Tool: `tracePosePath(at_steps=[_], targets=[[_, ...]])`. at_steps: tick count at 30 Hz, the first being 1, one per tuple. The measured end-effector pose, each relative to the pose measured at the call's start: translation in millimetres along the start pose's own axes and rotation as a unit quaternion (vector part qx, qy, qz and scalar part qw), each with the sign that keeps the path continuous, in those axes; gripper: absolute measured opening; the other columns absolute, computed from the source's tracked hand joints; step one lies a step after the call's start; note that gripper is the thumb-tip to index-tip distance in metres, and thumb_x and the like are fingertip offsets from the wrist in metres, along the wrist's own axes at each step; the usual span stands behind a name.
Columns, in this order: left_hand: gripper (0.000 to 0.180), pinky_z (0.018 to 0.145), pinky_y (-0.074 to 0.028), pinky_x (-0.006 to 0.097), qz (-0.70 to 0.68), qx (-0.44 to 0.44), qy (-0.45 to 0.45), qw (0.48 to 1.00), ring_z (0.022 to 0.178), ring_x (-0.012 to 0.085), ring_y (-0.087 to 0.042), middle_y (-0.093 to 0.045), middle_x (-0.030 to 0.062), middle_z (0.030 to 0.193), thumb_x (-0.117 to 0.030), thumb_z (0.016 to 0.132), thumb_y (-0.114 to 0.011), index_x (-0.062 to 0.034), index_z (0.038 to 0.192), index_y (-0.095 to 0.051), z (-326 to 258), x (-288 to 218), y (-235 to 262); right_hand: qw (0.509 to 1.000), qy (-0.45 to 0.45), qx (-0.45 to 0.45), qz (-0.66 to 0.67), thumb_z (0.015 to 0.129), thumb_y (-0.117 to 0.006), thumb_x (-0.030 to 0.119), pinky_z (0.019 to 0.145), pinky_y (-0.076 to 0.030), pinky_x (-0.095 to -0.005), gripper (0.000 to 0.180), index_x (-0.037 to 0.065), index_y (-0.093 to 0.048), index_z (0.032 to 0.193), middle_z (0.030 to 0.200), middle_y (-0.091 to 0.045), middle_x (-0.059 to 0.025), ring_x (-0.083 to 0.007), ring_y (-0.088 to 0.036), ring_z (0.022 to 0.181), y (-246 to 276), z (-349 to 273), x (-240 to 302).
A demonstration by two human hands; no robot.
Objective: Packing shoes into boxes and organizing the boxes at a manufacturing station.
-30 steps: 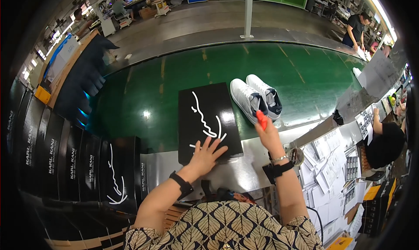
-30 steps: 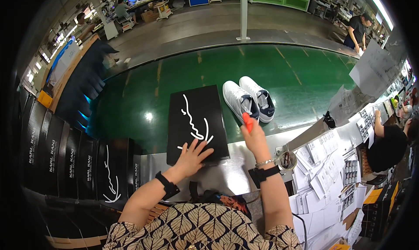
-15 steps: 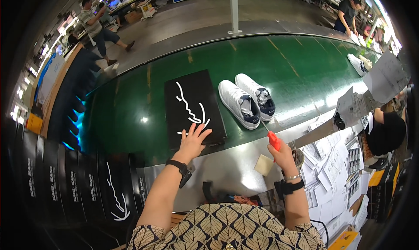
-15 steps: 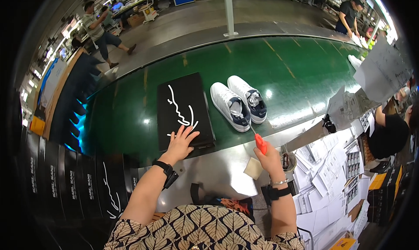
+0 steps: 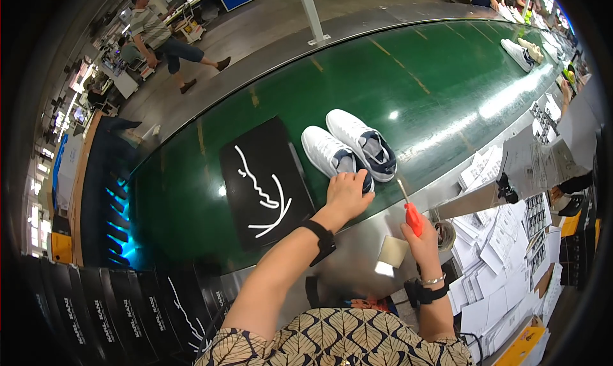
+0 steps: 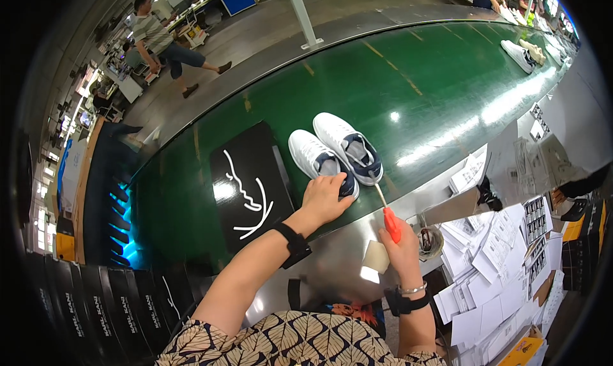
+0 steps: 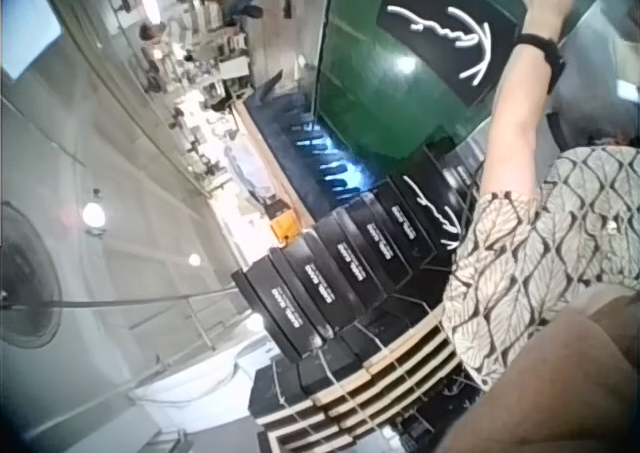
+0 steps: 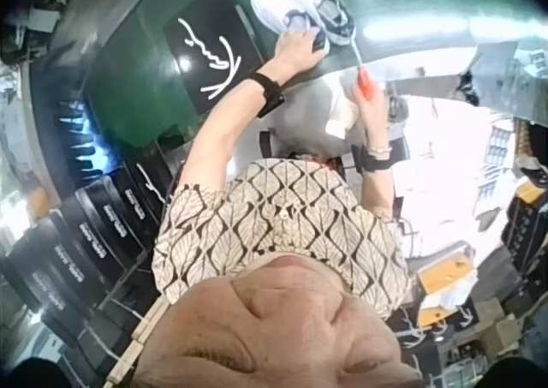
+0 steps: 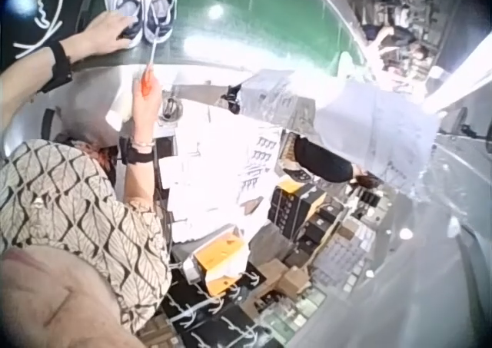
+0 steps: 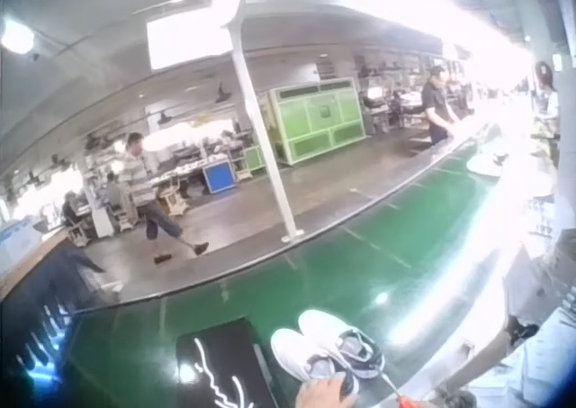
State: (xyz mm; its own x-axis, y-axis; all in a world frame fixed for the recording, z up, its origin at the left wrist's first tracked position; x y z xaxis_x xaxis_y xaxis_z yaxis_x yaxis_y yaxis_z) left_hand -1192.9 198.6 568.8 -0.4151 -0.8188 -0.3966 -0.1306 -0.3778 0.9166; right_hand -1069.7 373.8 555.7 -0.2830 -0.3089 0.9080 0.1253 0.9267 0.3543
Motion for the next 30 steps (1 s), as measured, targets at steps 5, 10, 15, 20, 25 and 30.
tracePosePath(at_steps=[5, 10, 15, 20, 25, 30], targets=[[0.070, 0.091, -0.034, 0.047, 0.070, 0.164, 0.130, 0.975, 0.103, 0.0345, -0.051, -0.057, 0.0185, 0.107, -0.054, 0.072, -0.060, -0.0260, 0.133, -0.037, 41, -1, -34, 0.997, 0.075, -0.014, -0.005, 0.078, -0.066, 0.017, 0.078, -0.046, -0.0297, 0.037, 0.002, -0.057, 0.111, 0.095, -0.063, -0.0120, -0.0196, -0.061, 0.086, -3, -9, 13], [0.074, 0.090, -0.034, 0.049, 0.061, 0.184, 0.174, 0.965, 0.109, 0.0338, -0.051, -0.058, 0.0170, 0.108, -0.063, 0.069, -0.060, -0.0254, 0.129, -0.042, 52, 4, -54, 0.999, 0.039, 0.001, 0.000, 0.077, -0.068, 0.017, 0.076, -0.047, -0.0306, 0.037, 0.003, -0.058, 0.110, 0.093, -0.063, -0.0124, -0.0218, -0.061, 0.084, -12, -13, 2], [0.062, 0.088, -0.033, 0.049, -0.026, 0.194, 0.257, 0.946, 0.107, 0.0319, -0.052, -0.059, 0.0142, 0.110, -0.063, 0.065, -0.062, -0.0203, 0.110, -0.057, 42, 24, -50, 0.999, 0.051, -0.006, -0.001, 0.076, -0.068, 0.017, 0.077, -0.047, -0.0326, 0.038, 0.004, -0.057, 0.110, 0.093, -0.061, -0.0131, -0.0250, -0.060, 0.084, -14, -7, -2], [0.066, 0.091, -0.026, 0.054, 0.011, 0.195, 0.238, 0.951, 0.109, 0.0348, -0.050, -0.056, 0.0196, 0.111, -0.062, 0.067, -0.057, -0.0151, 0.113, -0.056, 9, 15, -49, 0.997, 0.077, -0.016, 0.000, 0.075, -0.069, 0.016, 0.075, -0.046, -0.0330, 0.038, 0.006, -0.058, 0.110, 0.093, -0.060, -0.0131, -0.0262, -0.059, 0.085, -15, -2, 2], [0.065, 0.096, -0.020, 0.059, 0.049, 0.198, 0.246, 0.948, 0.114, 0.0388, -0.046, -0.052, 0.0207, 0.117, -0.063, 0.072, -0.052, -0.0173, 0.118, -0.054, -2, 10, -44, 0.989, 0.148, -0.006, -0.028, 0.074, -0.069, 0.017, 0.073, -0.046, -0.0341, 0.038, 0.006, -0.058, 0.109, 0.091, -0.060, -0.0139, -0.0285, -0.058, 0.083, -20, -20, 27], [0.064, 0.093, -0.024, 0.054, 0.037, 0.198, 0.236, 0.950, 0.105, 0.0318, -0.054, -0.061, 0.0166, 0.102, -0.066, 0.071, -0.050, -0.0168, 0.110, -0.061, -2, 24, -40, 0.993, 0.114, -0.003, -0.042, 0.075, -0.069, 0.019, 0.073, -0.046, -0.0352, 0.037, 0.006, -0.059, 0.108, 0.090, -0.060, -0.0144, -0.0296, -0.058, 0.083, -15, -44, 18]])
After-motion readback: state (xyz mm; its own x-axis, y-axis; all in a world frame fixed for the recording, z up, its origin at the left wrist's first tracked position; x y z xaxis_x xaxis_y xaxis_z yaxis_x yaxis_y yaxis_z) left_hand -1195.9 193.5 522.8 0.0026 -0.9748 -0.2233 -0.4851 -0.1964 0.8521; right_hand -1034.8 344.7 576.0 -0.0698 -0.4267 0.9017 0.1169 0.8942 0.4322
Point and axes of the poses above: each hand's wrist, its own z-axis towards the middle knuckle, its own y-axis out of the back of the hand, x = y × z, the point moved 6 cm from there along z, towards the middle knuckle
